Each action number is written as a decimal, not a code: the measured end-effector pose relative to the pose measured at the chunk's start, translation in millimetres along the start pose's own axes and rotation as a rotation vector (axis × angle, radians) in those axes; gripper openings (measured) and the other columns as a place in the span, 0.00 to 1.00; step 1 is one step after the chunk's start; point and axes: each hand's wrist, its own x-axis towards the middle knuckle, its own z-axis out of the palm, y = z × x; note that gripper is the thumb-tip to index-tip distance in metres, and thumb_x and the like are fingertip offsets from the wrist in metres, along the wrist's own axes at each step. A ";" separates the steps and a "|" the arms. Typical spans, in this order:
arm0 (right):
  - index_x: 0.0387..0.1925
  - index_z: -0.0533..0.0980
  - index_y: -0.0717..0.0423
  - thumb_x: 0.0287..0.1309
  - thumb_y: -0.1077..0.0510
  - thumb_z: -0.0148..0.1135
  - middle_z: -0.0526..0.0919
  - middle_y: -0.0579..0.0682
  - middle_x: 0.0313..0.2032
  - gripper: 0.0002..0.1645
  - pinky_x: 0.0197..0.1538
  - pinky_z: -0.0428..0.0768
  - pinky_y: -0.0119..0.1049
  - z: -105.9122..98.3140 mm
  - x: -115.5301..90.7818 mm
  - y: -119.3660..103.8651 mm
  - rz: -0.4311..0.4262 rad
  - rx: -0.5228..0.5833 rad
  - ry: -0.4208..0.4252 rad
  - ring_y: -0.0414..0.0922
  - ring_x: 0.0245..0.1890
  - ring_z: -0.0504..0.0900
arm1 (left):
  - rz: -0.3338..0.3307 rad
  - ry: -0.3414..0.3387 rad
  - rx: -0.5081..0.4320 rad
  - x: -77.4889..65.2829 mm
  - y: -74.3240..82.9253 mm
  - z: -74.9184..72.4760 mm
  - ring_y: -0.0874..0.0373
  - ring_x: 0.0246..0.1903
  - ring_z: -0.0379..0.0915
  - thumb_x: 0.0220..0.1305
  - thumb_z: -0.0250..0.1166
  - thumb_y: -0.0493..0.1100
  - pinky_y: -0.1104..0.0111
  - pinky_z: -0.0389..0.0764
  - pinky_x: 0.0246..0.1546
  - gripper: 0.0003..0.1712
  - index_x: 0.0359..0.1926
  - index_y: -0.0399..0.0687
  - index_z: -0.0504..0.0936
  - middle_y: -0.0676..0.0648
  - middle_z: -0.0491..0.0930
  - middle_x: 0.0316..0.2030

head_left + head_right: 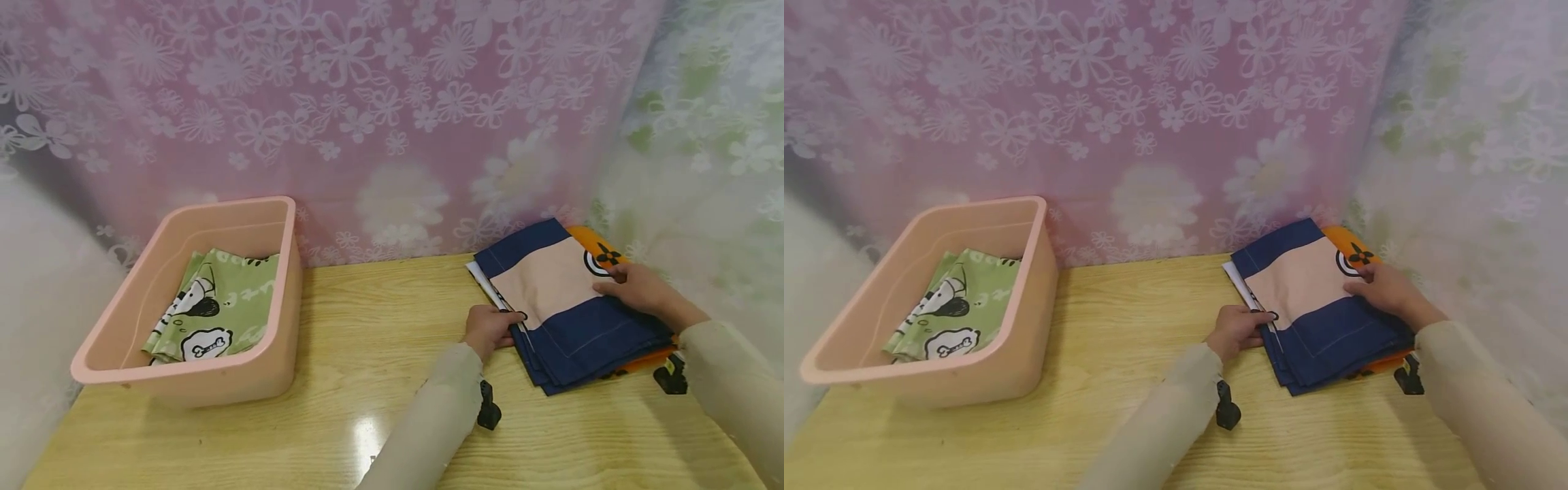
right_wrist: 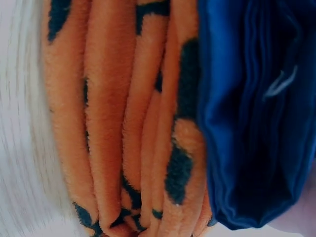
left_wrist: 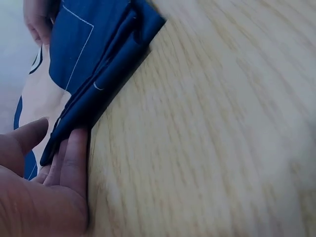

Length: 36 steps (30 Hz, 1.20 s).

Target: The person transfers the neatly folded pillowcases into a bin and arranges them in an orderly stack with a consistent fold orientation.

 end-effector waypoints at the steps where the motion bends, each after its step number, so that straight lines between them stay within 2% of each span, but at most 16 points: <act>1: 0.42 0.67 0.79 0.68 0.47 0.53 0.72 0.69 0.34 0.32 0.34 0.72 0.47 -1.1 -0.9 0.5 -0.003 0.000 -0.002 0.58 0.32 0.72 | 0.002 0.007 0.014 -0.2 0.0 1.2 0.61 0.13 0.73 0.48 0.76 0.37 0.65 0.82 0.22 0.08 0.21 0.45 0.83 0.48 0.79 0.15; 3: 0.36 0.68 0.73 0.68 0.46 0.52 0.70 0.61 0.29 0.28 0.31 0.67 0.43 -2.6 -1.7 1.4 -0.005 0.008 -0.008 0.54 0.29 0.69 | 0.003 0.017 0.034 -0.9 0.7 2.8 0.62 0.11 0.71 0.48 0.76 0.37 0.67 0.81 0.19 0.10 0.20 0.46 0.81 0.49 0.76 0.14; 5: 0.41 0.69 0.74 0.68 0.44 0.51 0.72 0.66 0.32 0.31 0.34 0.71 0.46 -3.8 -2.4 1.3 -0.003 0.023 -0.019 0.59 0.32 0.71 | 0.007 0.035 0.062 -2.3 1.5 4.3 0.61 0.11 0.71 0.47 0.76 0.38 0.68 0.80 0.18 0.10 0.20 0.47 0.81 0.50 0.75 0.14; 7: 0.52 0.66 0.79 0.69 0.43 0.50 0.70 0.77 0.43 0.37 0.42 0.73 0.56 -4.9 -3.0 0.7 0.006 0.050 -0.034 0.68 0.42 0.71 | 0.016 0.066 0.118 -4.2 2.1 6.2 0.59 0.12 0.73 0.46 0.77 0.40 0.68 0.80 0.18 0.11 0.21 0.47 0.81 0.50 0.75 0.14; 10: 0.62 0.52 0.85 0.69 0.42 0.49 0.56 0.84 0.58 0.47 0.54 0.64 0.66 -5.4 -4.4 -1.3 0.009 0.076 -0.045 0.76 0.56 0.59 | 0.035 0.146 0.238 -7.8 2.3 9.8 0.57 0.12 0.74 0.43 0.79 0.46 0.67 0.78 0.17 0.15 0.22 0.47 0.79 0.50 0.74 0.15; 15: 0.63 0.51 0.85 0.69 0.41 0.49 0.55 0.83 0.60 0.49 0.56 0.63 0.66 -4.1 -5.4 -6.0 0.005 0.091 -0.053 0.76 0.57 0.58 | 0.061 0.253 0.378 -10.5 3.1 12.7 0.57 0.11 0.69 0.39 0.80 0.50 0.66 0.70 0.14 0.19 0.21 0.48 0.78 0.50 0.73 0.12; 19: 0.63 0.51 0.84 0.69 0.42 0.48 0.56 0.82 0.60 0.48 0.55 0.64 0.65 -5.4 -6.7 -7.6 0.001 0.084 -0.041 0.75 0.56 0.60 | 0.077 0.259 0.417 -11.6 3.7 12.1 0.58 0.12 0.67 0.39 0.80 0.48 0.67 0.68 0.15 0.17 0.23 0.48 0.80 0.51 0.72 0.13; 22: 0.64 0.51 0.84 0.69 0.43 0.48 0.57 0.82 0.60 0.47 0.54 0.65 0.65 -7.4 -8.9 -8.9 -0.005 0.085 -0.037 0.75 0.56 0.61 | 0.097 0.253 0.434 -14.9 3.7 10.5 0.57 0.17 0.67 0.40 0.79 0.47 0.65 0.70 0.19 0.15 0.25 0.48 0.82 0.52 0.73 0.17; 27: 0.64 0.53 0.82 0.70 0.45 0.47 0.58 0.82 0.59 0.44 0.54 0.65 0.65 -11.9 -12.9 -11.5 -0.038 0.085 -0.021 0.75 0.55 0.63 | 0.154 0.232 0.395 -17.9 1.8 7.8 0.57 0.21 0.67 0.43 0.77 0.46 0.64 0.71 0.23 0.12 0.23 0.50 0.81 0.53 0.74 0.20; 33: 0.65 0.55 0.79 0.71 0.44 0.46 0.59 0.81 0.59 0.42 0.55 0.63 0.66 -17.7 -13.6 -13.9 -0.052 0.074 -0.019 0.75 0.57 0.61 | 0.185 0.162 0.219 -13.5 -4.5 5.3 0.58 0.24 0.68 0.47 0.75 0.40 0.63 0.73 0.25 0.10 0.27 0.47 0.80 0.53 0.75 0.26; 36: 0.65 0.56 0.78 0.71 0.45 0.47 0.60 0.80 0.60 0.40 0.56 0.61 0.67 -21.0 -14.5 -20.1 -0.076 0.064 -0.014 0.75 0.58 0.60 | 0.203 0.120 0.115 -10.8 -7.3 0.8 0.59 0.23 0.68 0.48 0.75 0.37 0.66 0.71 0.22 0.11 0.26 0.45 0.78 0.53 0.74 0.25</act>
